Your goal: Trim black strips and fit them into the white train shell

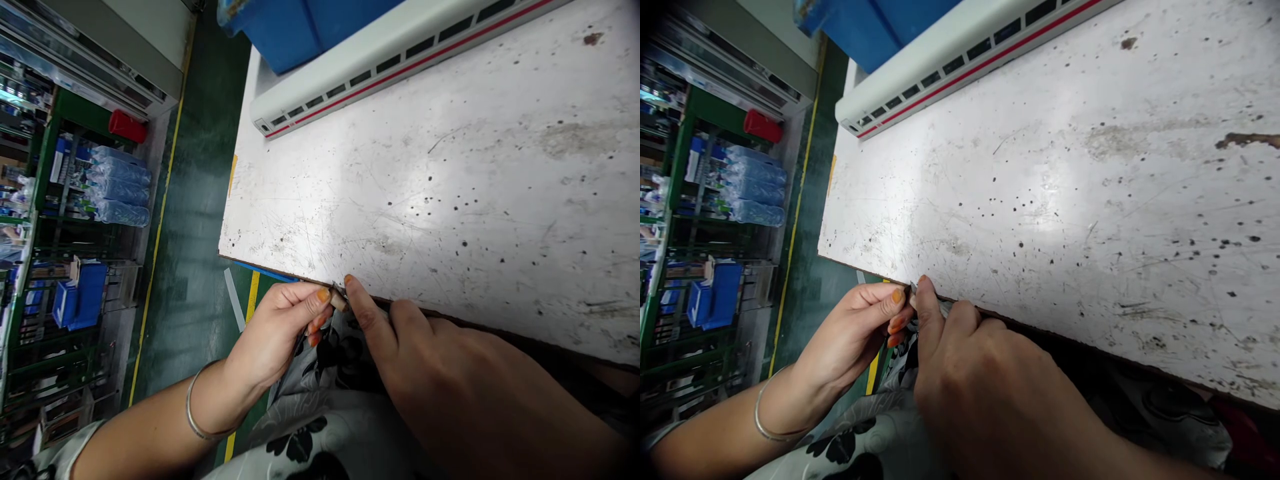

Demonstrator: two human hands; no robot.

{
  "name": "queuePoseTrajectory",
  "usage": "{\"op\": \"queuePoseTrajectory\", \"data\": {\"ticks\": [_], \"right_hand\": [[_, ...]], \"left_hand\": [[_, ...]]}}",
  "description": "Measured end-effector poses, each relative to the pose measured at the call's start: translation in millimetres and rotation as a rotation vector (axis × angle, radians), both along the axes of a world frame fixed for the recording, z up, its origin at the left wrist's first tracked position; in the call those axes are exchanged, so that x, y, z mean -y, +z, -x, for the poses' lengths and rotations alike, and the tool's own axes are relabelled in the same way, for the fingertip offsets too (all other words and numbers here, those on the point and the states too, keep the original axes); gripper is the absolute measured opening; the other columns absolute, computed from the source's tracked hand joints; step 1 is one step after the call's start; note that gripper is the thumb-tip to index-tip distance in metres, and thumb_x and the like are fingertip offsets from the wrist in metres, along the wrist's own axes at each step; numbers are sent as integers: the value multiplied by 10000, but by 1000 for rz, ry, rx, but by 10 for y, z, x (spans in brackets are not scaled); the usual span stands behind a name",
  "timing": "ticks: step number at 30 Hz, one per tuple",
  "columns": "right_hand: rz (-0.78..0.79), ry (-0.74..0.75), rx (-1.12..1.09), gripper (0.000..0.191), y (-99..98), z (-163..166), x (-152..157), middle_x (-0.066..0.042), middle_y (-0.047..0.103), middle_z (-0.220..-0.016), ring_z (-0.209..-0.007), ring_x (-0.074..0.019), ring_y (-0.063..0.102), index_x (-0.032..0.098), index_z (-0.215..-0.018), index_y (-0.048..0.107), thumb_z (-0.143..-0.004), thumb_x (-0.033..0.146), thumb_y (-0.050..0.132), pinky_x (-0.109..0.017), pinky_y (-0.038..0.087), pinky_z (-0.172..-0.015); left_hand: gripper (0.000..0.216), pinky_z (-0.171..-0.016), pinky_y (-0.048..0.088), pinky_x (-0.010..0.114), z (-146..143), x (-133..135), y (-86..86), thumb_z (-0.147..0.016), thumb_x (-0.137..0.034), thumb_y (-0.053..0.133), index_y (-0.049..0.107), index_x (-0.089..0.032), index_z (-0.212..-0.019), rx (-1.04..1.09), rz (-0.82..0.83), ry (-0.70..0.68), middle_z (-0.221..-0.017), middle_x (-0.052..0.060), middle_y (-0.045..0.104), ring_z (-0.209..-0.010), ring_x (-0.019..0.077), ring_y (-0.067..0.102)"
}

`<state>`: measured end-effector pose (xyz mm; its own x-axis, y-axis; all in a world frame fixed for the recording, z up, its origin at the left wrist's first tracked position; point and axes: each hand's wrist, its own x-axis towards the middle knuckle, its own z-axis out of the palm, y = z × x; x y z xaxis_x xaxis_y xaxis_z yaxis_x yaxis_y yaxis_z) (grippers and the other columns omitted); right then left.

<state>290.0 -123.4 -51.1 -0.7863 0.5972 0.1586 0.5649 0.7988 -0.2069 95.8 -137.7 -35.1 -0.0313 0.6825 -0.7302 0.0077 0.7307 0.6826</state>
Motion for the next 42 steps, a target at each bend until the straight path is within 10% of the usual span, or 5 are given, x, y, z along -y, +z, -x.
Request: {"op": "queuePoseTrajectory", "data": {"ticks": [12, 23, 34, 42], "right_hand": [[100, 2, -71, 633, -21, -29, -32, -52, 503, -642, -363, -153, 439, -22, -1381, 497, -763, 98, 433, -263, 310, -338], [15, -18, 22, 508, 50, 10, 5, -36, 474, -624, -413, -135, 452, -39, -1386, 482, -913, 74, 335, -229, 318, -378], [150, -61, -136, 725, -14, 3, -6, -20, 516, -639, -341, -132, 445, -43, -1372, 484, -652, -65, 395, -281, 318, -315], [259, -149, -236, 678, -190, -38, 43, -34, 642, -822, -571, -185, 608, 102, -1483, 316, -816, 10, 391, -316, 386, -435]], "left_hand": [[377, -523, 305, 230, -8, 11, -4, -890, -380, 624, 553, -157, -594, 4, -7, 9, -565, -28, 400, -530, 97, 345], [389, -517, 318, 217, -12, 6, 0, -891, -370, 626, 532, -148, -585, 27, -16, 19, -565, -26, 391, -519, 86, 349], [294, -381, 441, 159, 120, -1, 86, -917, -370, 601, 685, -116, -795, 382, 140, 99, -575, -42, 379, -463, 60, 330], [294, -375, 469, 148, 105, 87, 256, -946, -339, 553, 690, -123, -800, 512, 98, 132, -608, -28, 403, -460, 53, 381]]}}
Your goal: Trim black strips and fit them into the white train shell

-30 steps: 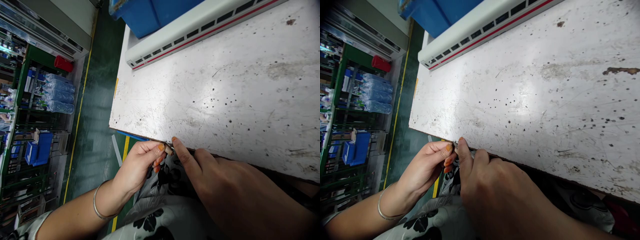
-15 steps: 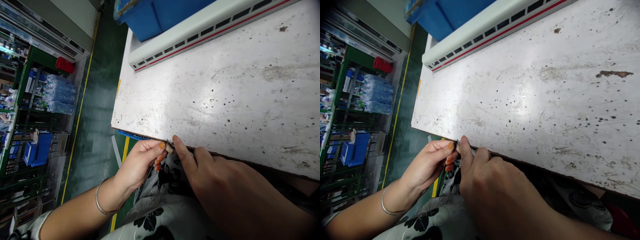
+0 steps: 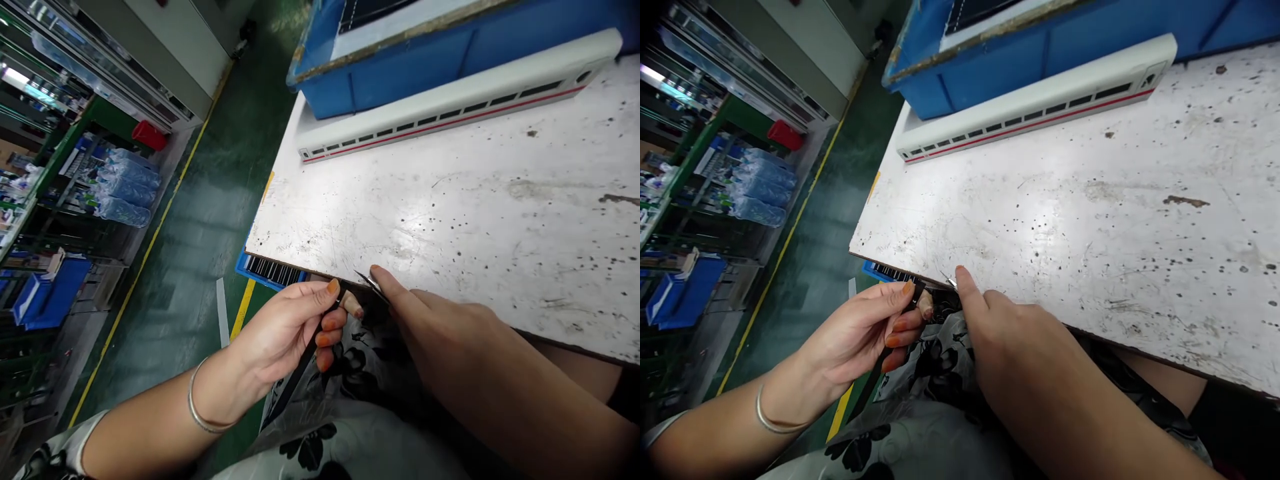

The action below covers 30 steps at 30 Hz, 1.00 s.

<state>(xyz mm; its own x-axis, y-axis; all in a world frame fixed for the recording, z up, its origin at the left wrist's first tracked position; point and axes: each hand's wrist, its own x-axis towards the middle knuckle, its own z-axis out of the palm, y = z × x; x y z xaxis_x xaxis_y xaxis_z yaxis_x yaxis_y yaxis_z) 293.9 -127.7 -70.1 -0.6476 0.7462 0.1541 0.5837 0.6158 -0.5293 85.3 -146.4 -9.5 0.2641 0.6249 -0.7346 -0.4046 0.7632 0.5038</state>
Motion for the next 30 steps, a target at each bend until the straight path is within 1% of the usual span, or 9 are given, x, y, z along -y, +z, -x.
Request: {"op": "queuePoseTrajectory", "data": {"ticks": [2, 5, 8, 14, 18, 22, 25, 27, 30], "right_hand": [[6, -5, -38, 631, -11, -1, -10, -51, 664, -838, -620, -201, 641, 100, -1475, 339, -849, 29, 378, -317, 426, -468], [-1, 21, -75, 572, 1, 1, -39, -66, 677, -794, -613, -211, 650, 60, -1452, 371, -881, 49, 367, -319, 468, -496], [-16, 27, -82, 534, 17, 9, -57, -65, 670, -749, -583, -215, 644, 39, -1437, 396, -905, 64, 359, -320, 473, -486], [-13, -2, -106, 471, 59, 34, -28, -88, 680, -767, -602, -232, 661, 19, -1408, 444, -959, 114, 340, -333, 507, -513], [22, -26, -130, 453, 166, 33, 11, -57, 672, -753, -561, -192, 630, 46, -1415, 448, -992, 170, 346, -296, 502, -496], [43, -66, -162, 444, 292, 15, 49, -39, 678, -802, -622, -161, 640, 81, -1431, 437, -1010, 189, 348, -263, 517, -558], [56, -94, -184, 441, 364, -11, 77, -22, 685, -826, -651, -140, 650, 117, -1439, 434, -1011, 199, 366, -231, 513, -568], [64, -106, -195, 441, 397, -29, 97, -8, 683, -811, -637, -131, 648, 139, -1444, 431, -1013, 209, 373, -218, 505, -556], [73, -122, -201, 441, 429, -50, 128, 21, 656, -736, -561, -117, 621, 167, -1454, 418, -1019, 219, 371, -203, 480, -501]], "left_hand": [[297, -370, 470, 148, -7, 15, 28, -945, -343, 553, 690, -122, -803, 11, -17, 1, -609, -29, 398, -460, 53, 377], [288, -368, 468, 141, -19, 39, 71, -940, -345, 561, 697, -120, -821, 17, -40, -8, -613, -29, 392, -469, 53, 375], [283, -376, 467, 133, -28, 62, 114, -943, -337, 559, 704, -123, -828, 33, -73, -11, -618, -30, 385, -476, 52, 373], [281, -368, 472, 131, -46, 80, 162, -953, -313, 538, 702, -117, -836, 94, -165, -18, -619, -34, 374, -490, 56, 348], [295, -383, 479, 128, -65, 97, 190, -966, -324, 517, 705, -117, -871, 148, -219, -47, -623, -35, 379, -497, 55, 352], [315, -389, 491, 128, -101, 99, 238, -973, -323, 496, 705, -107, -878, 216, -275, -79, -623, -34, 378, -498, 55, 339], [333, -387, 493, 130, -133, 82, 268, -975, -316, 478, 698, -93, -861, 257, -303, -101, -621, -28, 378, -502, 59, 334], [324, -385, 490, 130, -146, 71, 283, -967, -317, 490, 688, -92, -843, 260, -312, -107, -626, -23, 385, -508, 62, 341], [302, -380, 485, 130, -153, 68, 304, -953, -322, 517, 674, -99, -823, 263, -318, -112, -641, -17, 396, -515, 64, 353]]}}
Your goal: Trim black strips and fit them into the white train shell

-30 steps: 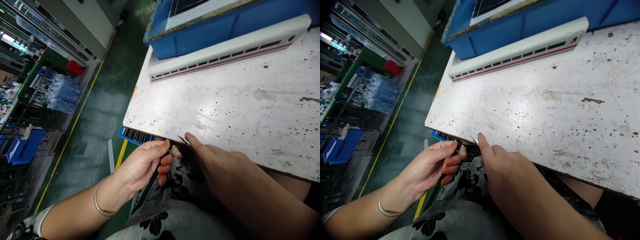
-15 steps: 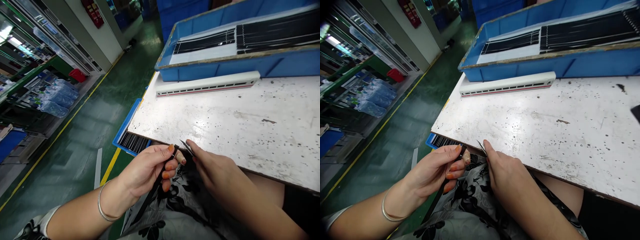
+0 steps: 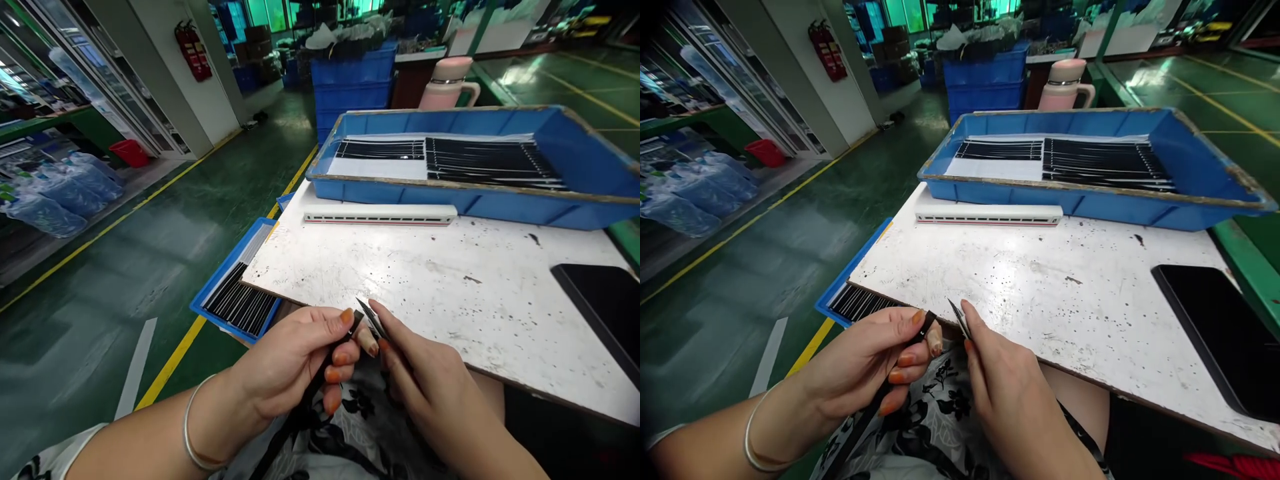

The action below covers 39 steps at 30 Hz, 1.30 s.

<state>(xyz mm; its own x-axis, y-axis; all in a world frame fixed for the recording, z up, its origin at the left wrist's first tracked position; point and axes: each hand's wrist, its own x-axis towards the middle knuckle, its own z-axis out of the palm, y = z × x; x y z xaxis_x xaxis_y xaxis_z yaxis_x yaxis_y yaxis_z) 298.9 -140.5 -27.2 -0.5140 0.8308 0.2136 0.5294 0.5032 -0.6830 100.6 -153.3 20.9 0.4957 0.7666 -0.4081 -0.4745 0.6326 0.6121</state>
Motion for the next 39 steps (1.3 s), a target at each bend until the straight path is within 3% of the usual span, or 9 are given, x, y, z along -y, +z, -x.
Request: {"op": "queuePoseTrajectory", "data": {"ticks": [7, 13, 19, 24, 32, 39], "right_hand": [[-32, -42, 59, 472, 37, -48, 37, 19, 639, -719, -520, -124, 585, 203, -1493, 365, -1022, 204, 367, -217, 461, -474], [-94, -64, 131, 552, -43, -75, 65, 34, 564, -643, -471, -144, 527, 170, -1540, 266, -1006, 189, 404, -250, 431, -477], [-64, -44, 154, 624, -237, -8, 126, 5, 604, -771, -553, -157, 563, 199, -1553, 227, -957, 93, 378, -273, 408, -492], [-78, -2, 238, 695, -371, 56, 100, -5, 604, -773, -579, -180, 589, 199, -1548, 235, -890, 21, 371, -296, 437, -507], [-157, 61, 282, 700, -453, 124, 41, 2, 628, -789, -492, -149, 535, 149, -1527, 294, -848, 1, 379, -294, 363, -398], [-111, 122, 232, 625, -445, 95, 30, -28, 678, -889, -587, -164, 629, 119, -1516, 298, -900, 31, 354, -297, 486, -467]], "left_hand": [[321, -382, 471, 138, 4, -19, -37, -954, -361, 511, 661, -125, -797, -53, -24, -37, -631, -26, 392, -475, 60, 348], [294, -404, 403, 125, 146, -164, -369, -899, -383, 616, 679, -113, -802, -355, -55, -27, -606, -36, 411, -475, 51, 364], [345, -411, 386, 153, 240, -155, -581, -894, -439, 609, 666, -113, -796, -468, 18, -24, -604, -32, 451, -473, 56, 381], [368, -395, 351, 151, 194, -104, -642, -890, -458, 607, 636, -126, -736, -488, 94, 35, -582, -39, 439, -457, 54, 351], [368, -410, 392, 185, 125, -90, -711, -883, -475, 607, 682, -131, -777, -698, 36, 81, -548, -41, 479, -435, 72, 419], [432, -416, 379, 185, 106, -93, -725, -892, -479, 592, 606, -154, -607, -731, 42, 82, -477, -41, 474, -415, 74, 432]]}}
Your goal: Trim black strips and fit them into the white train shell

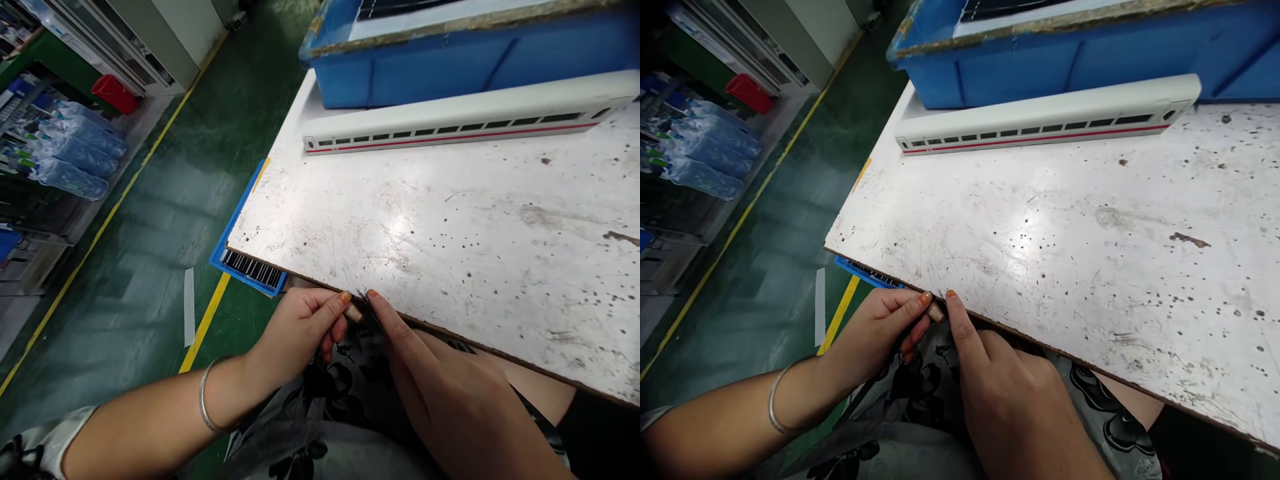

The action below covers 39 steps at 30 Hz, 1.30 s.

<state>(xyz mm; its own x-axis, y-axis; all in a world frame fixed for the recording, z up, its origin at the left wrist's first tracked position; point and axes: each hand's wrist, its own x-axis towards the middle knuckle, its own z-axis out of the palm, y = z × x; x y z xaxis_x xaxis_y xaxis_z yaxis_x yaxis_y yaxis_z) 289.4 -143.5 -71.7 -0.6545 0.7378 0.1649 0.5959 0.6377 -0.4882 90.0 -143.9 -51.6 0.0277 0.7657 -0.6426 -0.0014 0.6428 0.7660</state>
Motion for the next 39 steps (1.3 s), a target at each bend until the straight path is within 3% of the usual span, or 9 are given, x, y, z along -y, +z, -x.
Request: {"op": "queuePoseTrajectory", "data": {"ticks": [7, 17, 22, 28, 35, 39], "right_hand": [[-19, 22, -28, 561, 14, 13, -32, -6, 636, -759, -526, -156, 599, 72, -1479, 352, -919, 43, 351, -300, 472, -432], [-40, 48, -25, 600, 27, 31, -39, -11, 640, -772, -541, -153, 601, 77, -1472, 354, -876, 4, 351, -294, 481, -441], [-41, 79, 2, 625, 27, 23, -44, -50, 663, -857, -586, -161, 615, 56, -1482, 318, -862, -7, 355, -293, 503, -462], [-46, 62, -15, 617, 38, 14, -74, 9, 608, -734, -493, -153, 572, 67, -1467, 366, -853, 7, 371, -304, 463, -397], [-47, 74, -13, 615, 18, 12, -84, -15, 654, -794, -538, -163, 607, 67, -1472, 351, -860, 7, 368, -304, 512, -427], [-32, 66, -12, 587, 27, -5, -101, -20, 680, -846, -583, -163, 638, 85, -1484, 346, -900, 23, 365, -294, 530, -440]], "left_hand": [[435, -432, 365, 189, -23, 5, -2, -914, -435, 567, 570, -161, -576, -45, -35, 8, -484, -36, 474, -431, 79, 432], [461, -437, 350, 192, -5, 1, -8, -918, -445, 550, 530, -168, -550, -54, -43, -17, -474, -34, 452, -437, 82, 422], [446, -432, 358, 187, 4, 0, -4, -920, -434, 546, 542, -167, -563, -40, -29, -19, -478, -39, 464, -429, 77, 430], [429, -425, 369, 177, 24, -1, -6, -920, -425, 554, 556, -162, -581, -32, -17, -22, -491, -43, 470, -427, 71, 436], [433, -426, 375, 162, 25, -14, -9, -919, -426, 564, 569, -149, -586, -23, -13, -21, -494, -46, 462, -433, 62, 429], [374, -418, 365, 147, 58, -26, -10, -914, -430, 585, 671, -138, -696, 35, 21, -22, -517, -50, 471, -424, 50, 424]]}}
